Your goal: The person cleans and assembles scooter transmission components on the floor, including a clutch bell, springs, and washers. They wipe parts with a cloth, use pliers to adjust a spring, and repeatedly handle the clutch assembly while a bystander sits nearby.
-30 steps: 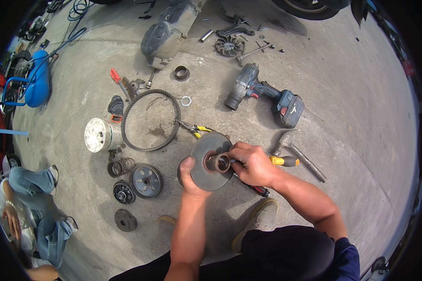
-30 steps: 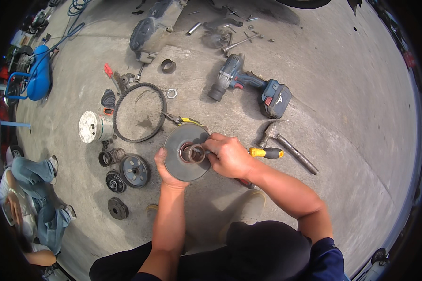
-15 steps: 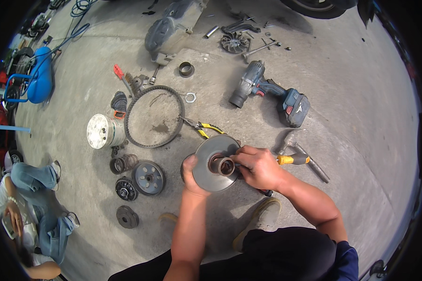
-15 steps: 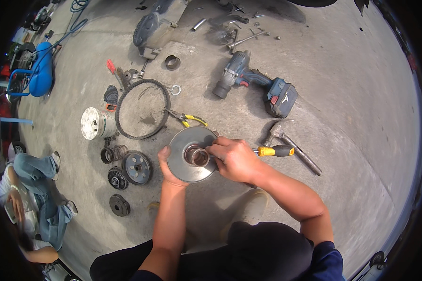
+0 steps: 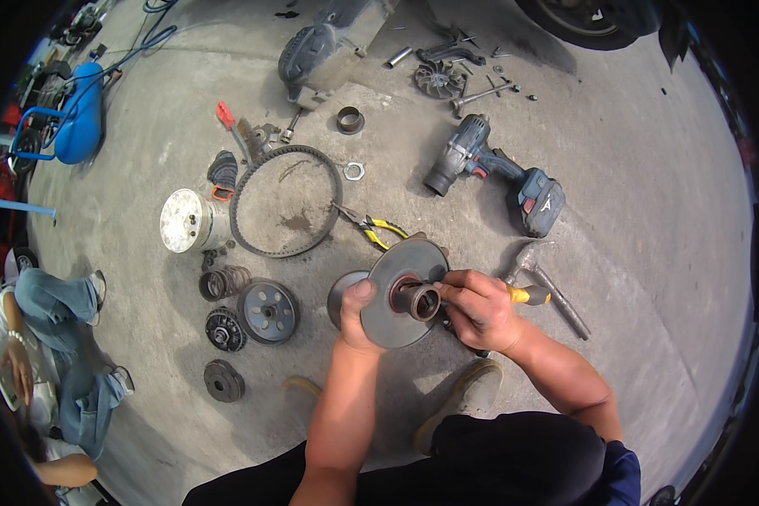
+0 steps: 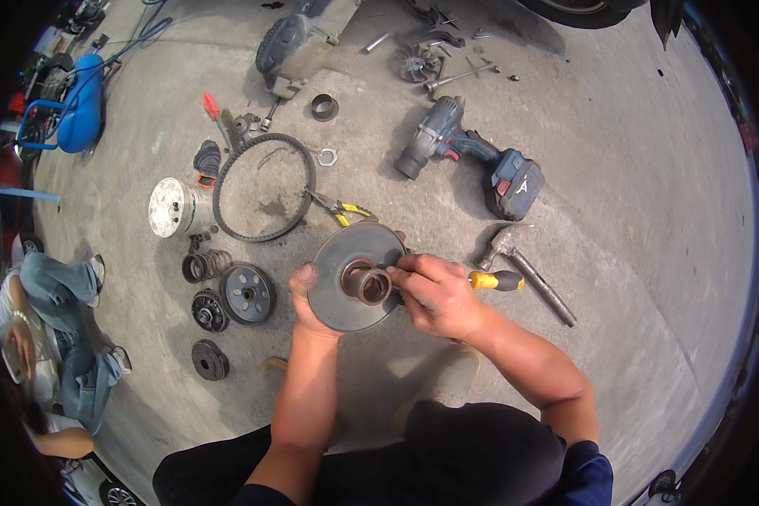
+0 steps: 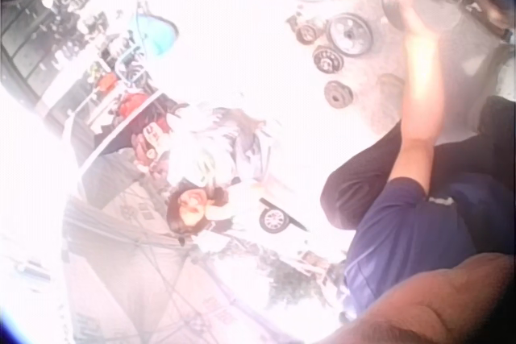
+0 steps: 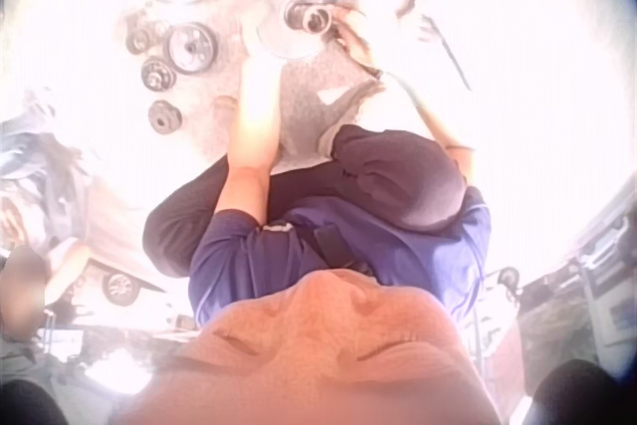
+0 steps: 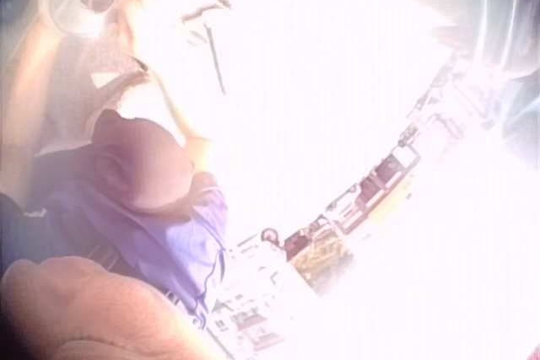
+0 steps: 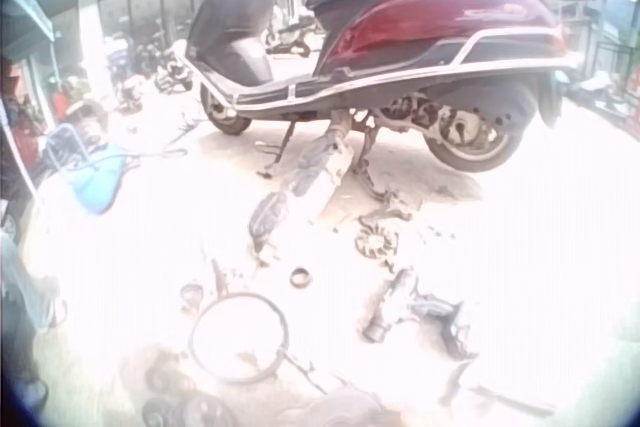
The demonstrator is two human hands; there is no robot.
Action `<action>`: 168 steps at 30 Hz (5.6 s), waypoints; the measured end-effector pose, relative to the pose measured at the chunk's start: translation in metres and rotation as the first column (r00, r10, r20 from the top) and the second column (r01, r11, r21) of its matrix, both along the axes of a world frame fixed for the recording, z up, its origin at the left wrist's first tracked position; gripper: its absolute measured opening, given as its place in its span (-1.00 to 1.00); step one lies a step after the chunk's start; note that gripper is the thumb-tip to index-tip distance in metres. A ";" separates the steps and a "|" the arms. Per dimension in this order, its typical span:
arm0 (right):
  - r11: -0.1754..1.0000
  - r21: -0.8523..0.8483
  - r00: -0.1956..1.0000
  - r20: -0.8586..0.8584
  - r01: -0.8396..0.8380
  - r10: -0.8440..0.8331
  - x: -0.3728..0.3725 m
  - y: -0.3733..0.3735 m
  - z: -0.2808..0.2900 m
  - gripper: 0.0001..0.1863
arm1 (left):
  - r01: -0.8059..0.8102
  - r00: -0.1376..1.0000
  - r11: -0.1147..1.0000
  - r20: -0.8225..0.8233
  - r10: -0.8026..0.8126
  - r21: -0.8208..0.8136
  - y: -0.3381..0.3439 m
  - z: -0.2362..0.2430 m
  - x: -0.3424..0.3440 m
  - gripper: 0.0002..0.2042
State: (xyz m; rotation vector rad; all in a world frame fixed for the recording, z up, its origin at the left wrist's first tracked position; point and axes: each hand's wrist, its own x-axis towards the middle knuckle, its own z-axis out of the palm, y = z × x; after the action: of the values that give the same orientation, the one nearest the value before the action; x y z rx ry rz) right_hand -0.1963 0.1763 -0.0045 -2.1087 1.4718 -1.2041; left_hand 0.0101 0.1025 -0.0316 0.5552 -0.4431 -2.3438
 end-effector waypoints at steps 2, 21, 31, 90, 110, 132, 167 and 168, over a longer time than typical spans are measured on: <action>0.993 0.084 0.995 0.045 0.080 -0.084 0.008 -0.001 0.001 -0.58 | 0.062 0.998 0.998 -0.016 -0.062 -0.014 -0.002 0.003 0.003 -0.02; 0.865 0.501 0.871 0.434 -0.020 -0.231 0.008 0.017 -0.002 -0.74 | 0.053 0.985 0.999 -0.163 -0.054 -0.011 -0.003 -0.003 -0.012 0.09; 0.868 0.491 0.958 0.203 0.078 -0.201 -0.008 0.021 0.035 -0.69 | 0.029 0.977 0.992 -0.206 -0.054 -0.123 -0.008 0.003 -0.005 0.25; 0.909 0.406 0.995 -0.030 0.095 -0.090 -0.003 0.002 0.043 -0.73 | 0.278 0.945 0.899 0.262 -0.194 -0.339 -0.016 0.018 0.002 0.41; 0.451 0.814 0.787 0.530 -0.366 -0.317 -0.015 -0.017 0.034 -0.73 | -0.073 0.927 0.871 0.289 0.239 -0.486 0.009 0.015 -0.026 0.29; 0.718 0.693 0.974 0.109 0.067 -0.196 -0.010 -0.021 0.053 -0.84 | -0.085 0.961 0.964 0.236 0.146 -0.251 -0.004 0.029 -0.021 0.24; 0.611 0.788 0.699 0.476 -0.070 -0.534 0.029 -0.010 0.049 -0.86 | -0.325 0.829 0.697 0.163 0.536 -0.640 0.004 0.035 -0.040 0.19; 0.659 0.751 0.707 0.454 0.024 -0.543 0.036 -0.007 0.048 -0.86 | -0.328 0.814 0.692 0.179 0.553 -0.643 0.004 0.036 -0.041 0.21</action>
State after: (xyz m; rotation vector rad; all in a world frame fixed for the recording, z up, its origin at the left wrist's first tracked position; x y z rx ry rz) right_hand -0.1606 0.1688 0.0439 -0.8000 1.5935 -1.0554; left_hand -0.0306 0.1070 0.0042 0.6928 -1.0366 -1.5017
